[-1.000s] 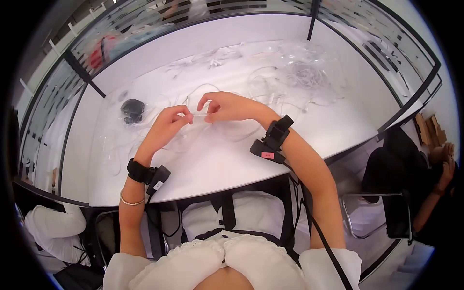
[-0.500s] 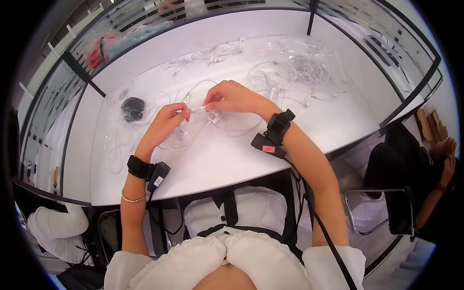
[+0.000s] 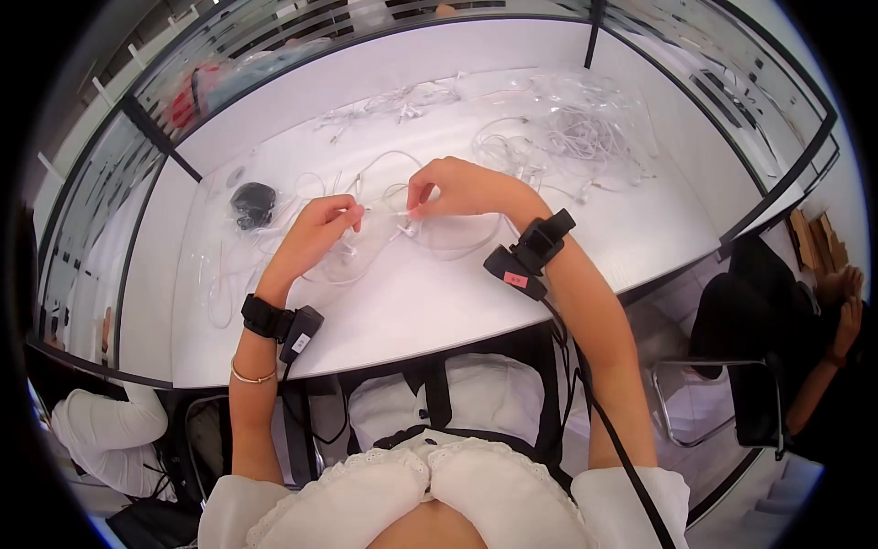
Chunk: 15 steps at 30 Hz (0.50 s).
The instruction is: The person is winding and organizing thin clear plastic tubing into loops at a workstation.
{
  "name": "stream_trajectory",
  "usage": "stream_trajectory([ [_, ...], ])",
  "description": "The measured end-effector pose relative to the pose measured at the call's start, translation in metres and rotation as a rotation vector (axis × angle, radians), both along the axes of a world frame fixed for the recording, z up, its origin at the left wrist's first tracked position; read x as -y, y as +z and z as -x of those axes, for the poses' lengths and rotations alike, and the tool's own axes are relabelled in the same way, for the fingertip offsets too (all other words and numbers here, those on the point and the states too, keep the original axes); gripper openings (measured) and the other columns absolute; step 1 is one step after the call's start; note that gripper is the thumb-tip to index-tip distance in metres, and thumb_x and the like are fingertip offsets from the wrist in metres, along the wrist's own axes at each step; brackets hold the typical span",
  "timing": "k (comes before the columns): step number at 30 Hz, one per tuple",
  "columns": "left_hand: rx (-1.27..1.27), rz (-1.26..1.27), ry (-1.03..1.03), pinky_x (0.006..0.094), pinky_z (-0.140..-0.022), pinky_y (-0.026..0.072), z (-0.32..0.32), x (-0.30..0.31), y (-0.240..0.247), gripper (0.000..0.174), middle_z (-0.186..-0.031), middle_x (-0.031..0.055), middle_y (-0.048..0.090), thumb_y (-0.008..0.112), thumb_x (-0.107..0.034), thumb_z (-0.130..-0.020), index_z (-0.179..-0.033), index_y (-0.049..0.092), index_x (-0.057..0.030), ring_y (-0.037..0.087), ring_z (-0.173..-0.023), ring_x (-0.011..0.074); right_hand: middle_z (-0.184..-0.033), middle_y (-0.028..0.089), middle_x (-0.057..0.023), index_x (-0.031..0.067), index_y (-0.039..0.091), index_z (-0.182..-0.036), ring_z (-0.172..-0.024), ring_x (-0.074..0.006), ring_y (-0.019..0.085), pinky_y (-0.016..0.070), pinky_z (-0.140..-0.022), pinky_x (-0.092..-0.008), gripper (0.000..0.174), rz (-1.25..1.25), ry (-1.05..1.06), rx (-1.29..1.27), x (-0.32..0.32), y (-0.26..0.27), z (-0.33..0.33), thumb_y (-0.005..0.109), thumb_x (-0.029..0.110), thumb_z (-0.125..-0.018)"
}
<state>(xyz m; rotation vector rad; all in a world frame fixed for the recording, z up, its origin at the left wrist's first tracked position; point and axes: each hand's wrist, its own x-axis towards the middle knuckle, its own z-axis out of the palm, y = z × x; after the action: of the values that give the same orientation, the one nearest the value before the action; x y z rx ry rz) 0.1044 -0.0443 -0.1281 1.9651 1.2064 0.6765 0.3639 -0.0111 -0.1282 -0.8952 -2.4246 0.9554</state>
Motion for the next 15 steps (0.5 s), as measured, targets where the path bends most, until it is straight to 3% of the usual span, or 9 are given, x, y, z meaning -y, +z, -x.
stream_trajectory([
  [5, 0.053, -0.047, -0.027, 0.0276, -0.049, 0.025, 0.0, -0.001, -0.004, 0.032, -0.054, -0.0012, 0.04, 0.056, -0.029, -0.091, -0.073, 0.057, -0.0021, 0.032, -0.051, 0.0078, -0.095, 0.067, -0.0057, 0.0059, 0.064, -0.087, -0.095, -0.02, 0.061, 0.0431, -0.09, -0.0343, 0.017, -0.019, -0.021, 0.08, 0.008, 0.004, 0.002, 0.069, 0.021, -0.081],
  [12, -0.025, -0.056, -0.019, 0.0289, -0.049, 0.0276, -0.002, 0.004, 0.003, 0.031, -0.054, 0.0015, 0.043, 0.056, -0.027, -0.091, -0.074, 0.059, -0.0013, 0.034, -0.051, 0.0093, -0.091, 0.066, -0.0055, 0.0064, 0.064, -0.086, -0.094, -0.0219, 0.059, 0.0449, -0.082, -0.0341, 0.024, -0.041, 0.018, 0.064, 0.003, -0.002, -0.003, 0.07, 0.027, -0.077],
  [15, -0.033, -0.032, -0.031, 0.0275, -0.051, 0.0294, -0.004, 0.007, 0.006, 0.029, -0.058, 0.0009, 0.046, 0.055, -0.025, -0.091, -0.075, 0.058, -0.0007, 0.036, -0.054, 0.0086, -0.101, 0.064, -0.0065, 0.0064, 0.061, -0.082, -0.1, -0.023, 0.058, 0.0444, -0.086, -0.0349, 0.021, -0.051, 0.032, 0.092, 0.002, -0.003, -0.004, 0.072, 0.024, -0.077],
])
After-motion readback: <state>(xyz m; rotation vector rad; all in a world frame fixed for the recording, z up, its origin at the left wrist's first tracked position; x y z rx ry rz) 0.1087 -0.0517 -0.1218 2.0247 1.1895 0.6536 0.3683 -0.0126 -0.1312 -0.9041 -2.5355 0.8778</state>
